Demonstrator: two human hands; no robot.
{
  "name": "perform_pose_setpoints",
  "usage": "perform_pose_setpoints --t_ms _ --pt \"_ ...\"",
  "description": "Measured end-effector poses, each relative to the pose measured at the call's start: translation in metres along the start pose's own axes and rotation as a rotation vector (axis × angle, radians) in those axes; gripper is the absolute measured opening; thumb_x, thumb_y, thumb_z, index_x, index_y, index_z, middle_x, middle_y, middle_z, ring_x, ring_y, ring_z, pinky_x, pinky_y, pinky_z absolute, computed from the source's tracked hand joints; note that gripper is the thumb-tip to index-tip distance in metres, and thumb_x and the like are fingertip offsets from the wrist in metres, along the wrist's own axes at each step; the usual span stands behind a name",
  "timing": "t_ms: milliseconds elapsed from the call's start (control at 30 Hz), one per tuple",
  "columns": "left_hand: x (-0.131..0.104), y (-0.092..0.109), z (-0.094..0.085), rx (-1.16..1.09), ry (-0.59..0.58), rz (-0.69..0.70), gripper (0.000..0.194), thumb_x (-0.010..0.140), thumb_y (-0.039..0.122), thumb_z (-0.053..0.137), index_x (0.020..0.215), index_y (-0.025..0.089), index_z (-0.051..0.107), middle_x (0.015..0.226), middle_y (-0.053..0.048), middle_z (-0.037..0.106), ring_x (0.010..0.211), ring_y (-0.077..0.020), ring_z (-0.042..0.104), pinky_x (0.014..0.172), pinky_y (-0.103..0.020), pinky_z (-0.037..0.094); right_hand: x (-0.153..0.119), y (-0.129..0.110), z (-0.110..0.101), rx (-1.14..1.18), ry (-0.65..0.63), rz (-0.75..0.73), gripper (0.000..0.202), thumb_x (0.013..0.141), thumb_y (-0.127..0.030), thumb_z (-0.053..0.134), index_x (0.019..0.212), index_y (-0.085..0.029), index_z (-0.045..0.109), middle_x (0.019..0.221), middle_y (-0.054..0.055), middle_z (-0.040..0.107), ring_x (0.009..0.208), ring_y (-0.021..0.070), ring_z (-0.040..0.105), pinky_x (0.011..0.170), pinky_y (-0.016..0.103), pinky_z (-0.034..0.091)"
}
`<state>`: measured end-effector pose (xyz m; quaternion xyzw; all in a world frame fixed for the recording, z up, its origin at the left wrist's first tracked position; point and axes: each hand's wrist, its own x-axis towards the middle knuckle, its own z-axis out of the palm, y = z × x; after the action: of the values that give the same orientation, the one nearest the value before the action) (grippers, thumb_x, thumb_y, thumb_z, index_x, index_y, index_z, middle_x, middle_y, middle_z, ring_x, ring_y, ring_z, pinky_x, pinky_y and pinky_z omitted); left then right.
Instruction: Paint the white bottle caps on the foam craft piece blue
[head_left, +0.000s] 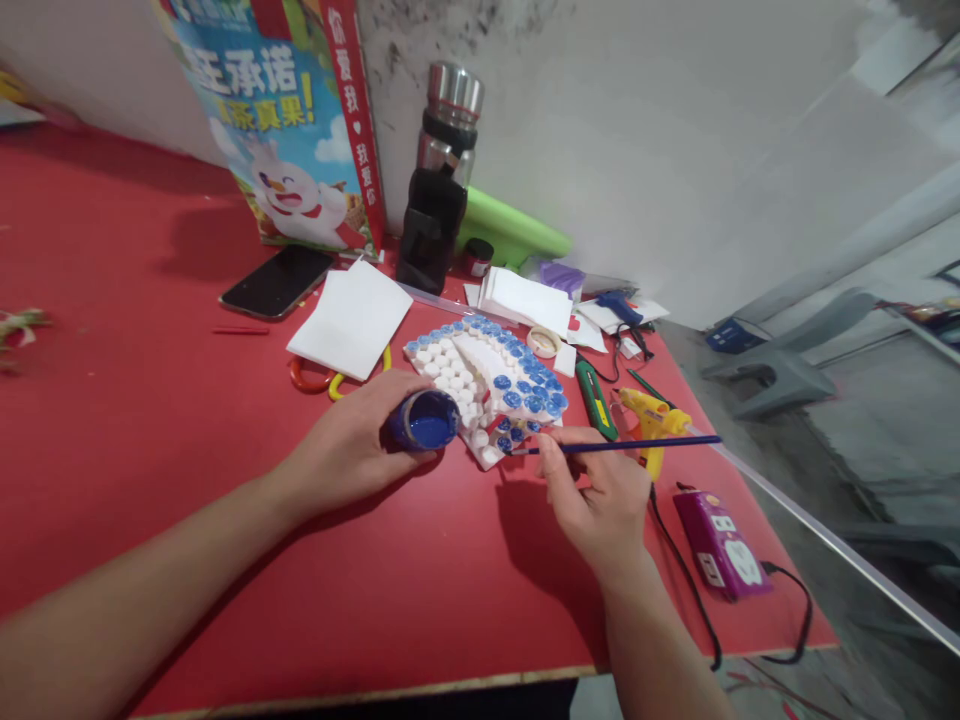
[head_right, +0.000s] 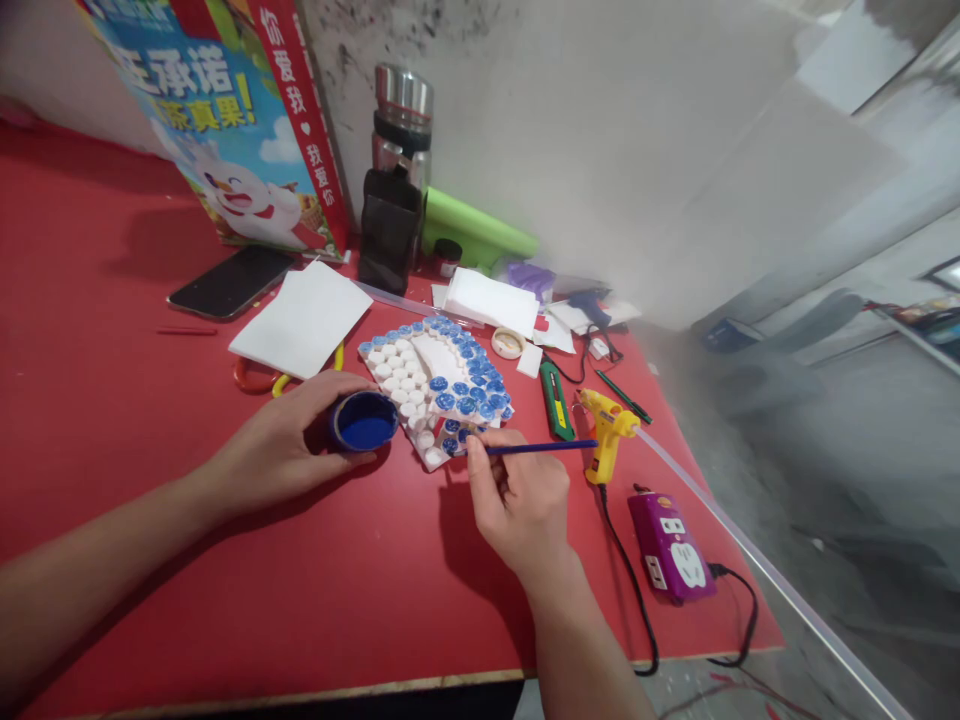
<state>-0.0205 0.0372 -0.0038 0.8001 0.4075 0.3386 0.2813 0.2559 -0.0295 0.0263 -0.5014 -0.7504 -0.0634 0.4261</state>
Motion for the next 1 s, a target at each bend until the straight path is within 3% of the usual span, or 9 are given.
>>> perform_pose_setpoints --t_ms 200,500,633,1000 --pt "0.0006 0.002 -0.0013 0.014 -0.007 -0.03 0.049 0.089 0.042 0.081 0.134 0.027 0.068 0.132 -0.009 0.076 0.118 -0.034 0.073 0.102 -0.047 0.06 -0.0005 -0.0011 -0.0005 0.055 -0.014 0.046 0.015 0.107 -0.022 0.065 0.092 -0.023 0.068 0.069 -0.002 0.075 0.046 0.0118 0.065 0.048 0.025 0.05" --pt "0.001 0.0055 -0.0015 0.003 -0.008 -0.041 0.048 0.089 0.041 0.081 0.132 0.026 0.068 0.133 -0.009 0.075 0.118 -0.0336 0.073 0.102 -0.045 0.059 0.0006 0.0046 -0.001 -0.032 0.025 -0.023 0.01 0.106 -0.02 0.067 0.097 -0.022 0.069 0.064 -0.003 0.072 0.046 0.0133 0.066 0.048 0.026 0.047" --pt "0.0013 0.0055 -0.0015 0.008 -0.008 -0.032 0.047 0.09 0.041 0.08 0.133 0.025 0.068 0.132 -0.009 0.075 0.118 -0.0325 0.073 0.101 -0.044 0.06 -0.0001 0.0022 -0.0018 -0.003 0.039 0.026 0.018 0.107 -0.022 0.067 0.088 -0.022 0.068 0.068 -0.002 0.074 0.045 0.0106 0.064 0.047 0.025 0.046" --pt "0.0014 0.0052 -0.0012 0.009 -0.017 -0.052 0.049 0.089 0.041 0.08 0.134 0.027 0.068 0.133 -0.009 0.075 0.118 -0.0334 0.073 0.102 -0.046 0.06 -0.0012 0.0048 0.0011 0.012 0.029 0.072 0.013 0.106 -0.024 0.067 0.094 -0.024 0.072 0.061 -0.003 0.071 0.043 0.0133 0.063 0.045 0.026 0.047"
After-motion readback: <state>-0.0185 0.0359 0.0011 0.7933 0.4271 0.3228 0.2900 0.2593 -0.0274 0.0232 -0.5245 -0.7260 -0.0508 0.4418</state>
